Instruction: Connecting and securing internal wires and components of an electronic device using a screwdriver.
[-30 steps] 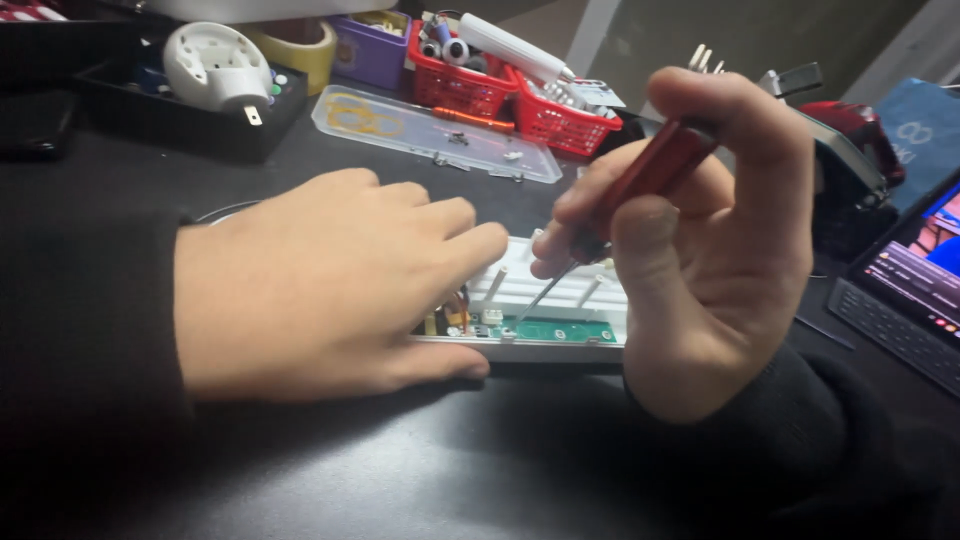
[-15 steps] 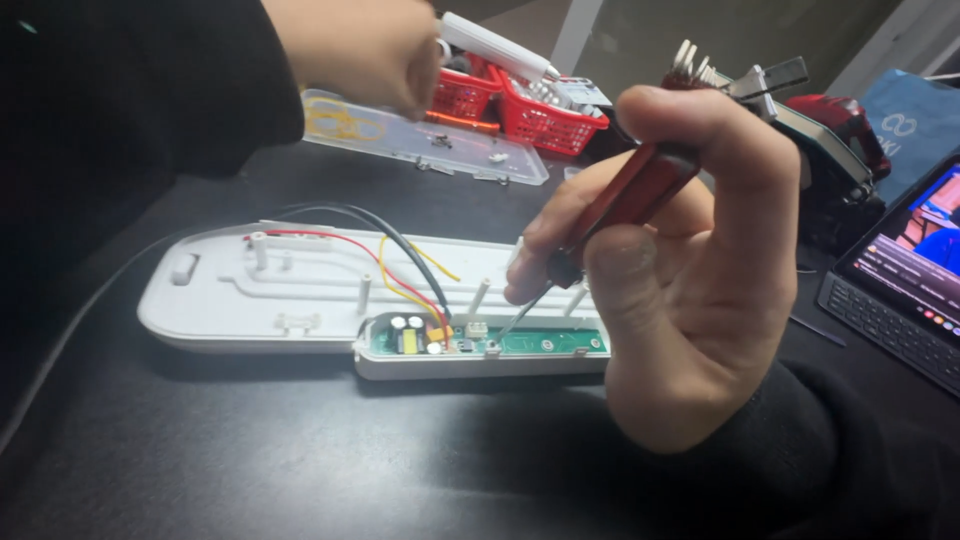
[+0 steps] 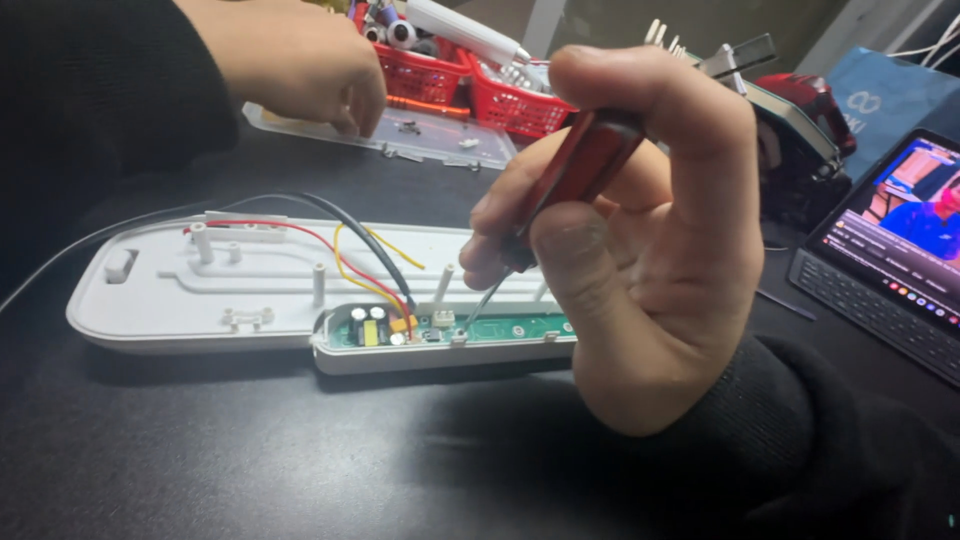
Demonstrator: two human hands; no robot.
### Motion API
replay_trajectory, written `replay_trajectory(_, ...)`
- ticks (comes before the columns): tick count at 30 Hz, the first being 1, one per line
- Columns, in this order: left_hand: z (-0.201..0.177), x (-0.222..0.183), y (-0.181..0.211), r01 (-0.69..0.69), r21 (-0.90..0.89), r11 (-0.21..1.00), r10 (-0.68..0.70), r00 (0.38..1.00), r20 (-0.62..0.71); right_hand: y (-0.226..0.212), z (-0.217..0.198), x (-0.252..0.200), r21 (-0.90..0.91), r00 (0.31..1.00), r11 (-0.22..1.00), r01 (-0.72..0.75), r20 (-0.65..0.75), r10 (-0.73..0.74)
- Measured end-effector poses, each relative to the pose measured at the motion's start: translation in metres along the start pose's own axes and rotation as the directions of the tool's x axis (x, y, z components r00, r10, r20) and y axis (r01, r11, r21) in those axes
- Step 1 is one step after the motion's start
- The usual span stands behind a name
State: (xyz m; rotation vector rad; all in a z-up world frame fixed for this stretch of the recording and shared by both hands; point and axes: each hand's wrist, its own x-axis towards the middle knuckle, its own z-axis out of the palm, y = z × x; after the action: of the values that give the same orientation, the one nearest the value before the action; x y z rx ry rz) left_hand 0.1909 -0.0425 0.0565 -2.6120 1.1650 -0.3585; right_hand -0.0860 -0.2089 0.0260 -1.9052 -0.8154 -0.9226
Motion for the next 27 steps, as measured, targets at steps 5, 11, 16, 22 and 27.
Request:
replay_trajectory(5,0.017,0.009,-0.013,-0.087,0.032,0.996,0.089,0.995,-0.042,0.001,-0.001,-0.002,-0.008,1.0,1.0,-0.01,0.021,0.01)
replay_trajectory(11,-0.003,0.0,0.003,-0.001,0.001,1.0,0.001,0.997,-0.078,-0.001,-0.003,0.002,-0.018,1.0,0.999,-0.031,-0.006,0.031)
replay_trajectory(16,-0.032,-0.031,0.048,0.062,-0.376,0.925,-0.121,0.984,-0.134,0.0,-0.008,0.003,-0.03,1.0,1.0,-0.002,0.03,0.003)
replay_trajectory(22,-0.034,-0.07,0.088,0.108,-0.795,0.597,-0.222,0.974,-0.035,0.002,-0.016,0.004,0.006,0.995,0.999,-0.038,0.089,0.038)
replay_trajectory(27,-0.07,-0.093,0.087,0.062,-0.966,0.252,-0.337,0.941,-0.028,0.003,-0.02,0.005,-0.013,0.994,0.999,-0.037,0.1,0.038)
